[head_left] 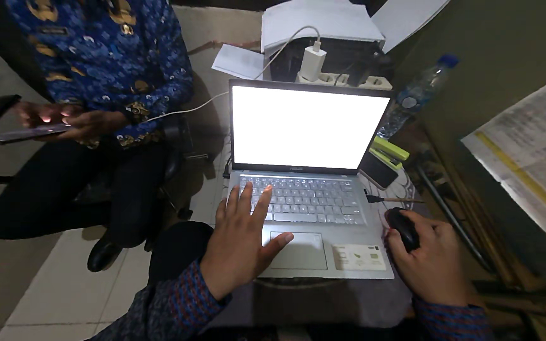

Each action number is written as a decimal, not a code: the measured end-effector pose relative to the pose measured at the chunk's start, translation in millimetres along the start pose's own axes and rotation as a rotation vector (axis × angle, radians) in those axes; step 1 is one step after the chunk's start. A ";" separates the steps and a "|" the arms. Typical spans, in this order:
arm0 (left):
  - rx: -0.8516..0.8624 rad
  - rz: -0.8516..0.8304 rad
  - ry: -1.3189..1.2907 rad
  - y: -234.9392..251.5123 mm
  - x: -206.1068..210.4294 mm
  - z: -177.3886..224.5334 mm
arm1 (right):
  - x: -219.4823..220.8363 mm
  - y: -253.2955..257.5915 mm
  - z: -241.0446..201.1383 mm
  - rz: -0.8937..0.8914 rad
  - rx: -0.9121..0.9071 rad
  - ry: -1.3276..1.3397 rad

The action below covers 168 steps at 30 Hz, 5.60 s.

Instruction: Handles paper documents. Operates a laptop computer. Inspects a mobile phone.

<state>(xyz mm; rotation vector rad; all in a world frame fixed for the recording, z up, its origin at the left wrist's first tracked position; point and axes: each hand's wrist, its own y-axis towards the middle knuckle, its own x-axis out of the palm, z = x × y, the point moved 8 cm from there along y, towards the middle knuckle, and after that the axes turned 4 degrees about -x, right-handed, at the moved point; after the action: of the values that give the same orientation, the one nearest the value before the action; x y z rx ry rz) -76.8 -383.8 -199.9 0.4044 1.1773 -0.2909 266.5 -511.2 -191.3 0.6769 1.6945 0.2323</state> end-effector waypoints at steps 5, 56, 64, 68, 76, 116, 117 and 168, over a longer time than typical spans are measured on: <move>0.005 -0.002 -0.008 0.3 0.1 -0.6 | 5.1 1.9 -1.0 -0.025 -0.031 0.022; -0.031 -0.055 -0.010 1.6 0.0 0.8 | 8.1 1.4 -5.3 -0.032 -0.096 0.075; -0.032 -0.062 0.008 2.8 1.2 0.8 | 9.5 2.4 -3.0 -0.054 -0.082 0.080; -0.032 -0.060 0.007 2.6 0.4 0.8 | 10.9 2.8 -1.8 -0.050 -0.082 0.089; -0.034 -0.051 -0.002 1.9 0.0 0.7 | 11.0 3.0 -2.1 -0.050 -0.082 0.091; 0.071 0.081 0.044 -43.2 1.5 8.8 | 27.4 -27.3 -110.4 -0.215 -0.295 0.057; 0.068 0.080 0.044 -43.4 1.7 8.7 | 27.7 -27.3 -110.0 -0.215 -0.285 0.057; 0.104 0.101 0.033 -44.8 -2.8 13.6 | 37.1 -3.3 -113.7 -0.221 -0.154 0.129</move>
<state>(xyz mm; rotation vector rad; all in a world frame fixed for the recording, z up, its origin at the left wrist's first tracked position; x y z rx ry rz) -85.6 -429.9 -199.8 0.5592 1.1727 -0.2594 154.3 -469.8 -195.8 0.3627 1.8380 0.2511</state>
